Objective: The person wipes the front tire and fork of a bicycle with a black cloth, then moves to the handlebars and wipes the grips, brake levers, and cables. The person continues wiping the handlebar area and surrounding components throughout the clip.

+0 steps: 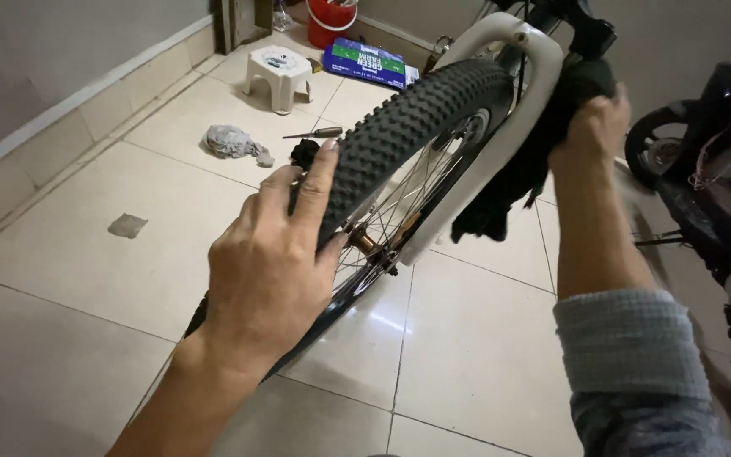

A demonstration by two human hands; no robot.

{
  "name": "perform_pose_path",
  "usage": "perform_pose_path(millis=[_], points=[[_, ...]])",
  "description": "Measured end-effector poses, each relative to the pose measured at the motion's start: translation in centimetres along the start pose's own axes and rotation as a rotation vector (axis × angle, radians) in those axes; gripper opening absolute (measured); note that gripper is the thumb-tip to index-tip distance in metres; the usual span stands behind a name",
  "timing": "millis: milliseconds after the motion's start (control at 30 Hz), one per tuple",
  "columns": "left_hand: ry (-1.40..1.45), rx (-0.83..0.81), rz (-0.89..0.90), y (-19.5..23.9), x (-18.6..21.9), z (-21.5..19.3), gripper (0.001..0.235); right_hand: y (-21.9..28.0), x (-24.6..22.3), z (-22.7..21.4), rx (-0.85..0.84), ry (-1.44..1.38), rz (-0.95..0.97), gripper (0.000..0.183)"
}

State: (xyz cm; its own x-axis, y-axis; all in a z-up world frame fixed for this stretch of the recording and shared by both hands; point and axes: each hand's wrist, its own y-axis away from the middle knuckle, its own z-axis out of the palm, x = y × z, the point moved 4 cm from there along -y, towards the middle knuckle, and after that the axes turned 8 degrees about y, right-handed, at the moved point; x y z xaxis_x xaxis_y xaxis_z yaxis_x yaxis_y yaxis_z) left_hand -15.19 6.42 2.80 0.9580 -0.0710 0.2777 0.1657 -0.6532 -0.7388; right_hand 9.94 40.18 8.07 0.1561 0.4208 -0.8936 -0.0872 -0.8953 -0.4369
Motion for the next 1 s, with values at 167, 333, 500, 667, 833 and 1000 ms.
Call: perform_pose_path(millis=[167,333,500,667,833,1000], points=[[-0.083,0.113,0.035,0.5,0.4,0.1,0.085,1.7,1.4,0.2,-0.074,0.091,0.041,0.033],[0.056,0.074,0.060,0.4,-0.4,0.8,0.080,4.7,3.8,-1.3,-0.098,0.152,0.100,0.032],[-0.024,0.081,0.004,0.2,-1.3,0.5,0.088,10.5,7.3,-1.9,-0.112,0.195,0.198,0.031],[-0.058,-0.024,-0.110,-0.4,-2.7,0.1,0.084,20.0,12.2,-1.9,-0.262,0.240,0.344,0.028],[-0.057,-0.099,-0.224,-1.1,-4.4,0.1,0.085,30.9,16.1,-0.5,-0.552,0.532,0.768,0.050],[0.010,0.080,0.065,-0.6,-6.8,0.5,0.073,36.1,13.3,1.3,-0.636,0.151,1.055,0.044]])
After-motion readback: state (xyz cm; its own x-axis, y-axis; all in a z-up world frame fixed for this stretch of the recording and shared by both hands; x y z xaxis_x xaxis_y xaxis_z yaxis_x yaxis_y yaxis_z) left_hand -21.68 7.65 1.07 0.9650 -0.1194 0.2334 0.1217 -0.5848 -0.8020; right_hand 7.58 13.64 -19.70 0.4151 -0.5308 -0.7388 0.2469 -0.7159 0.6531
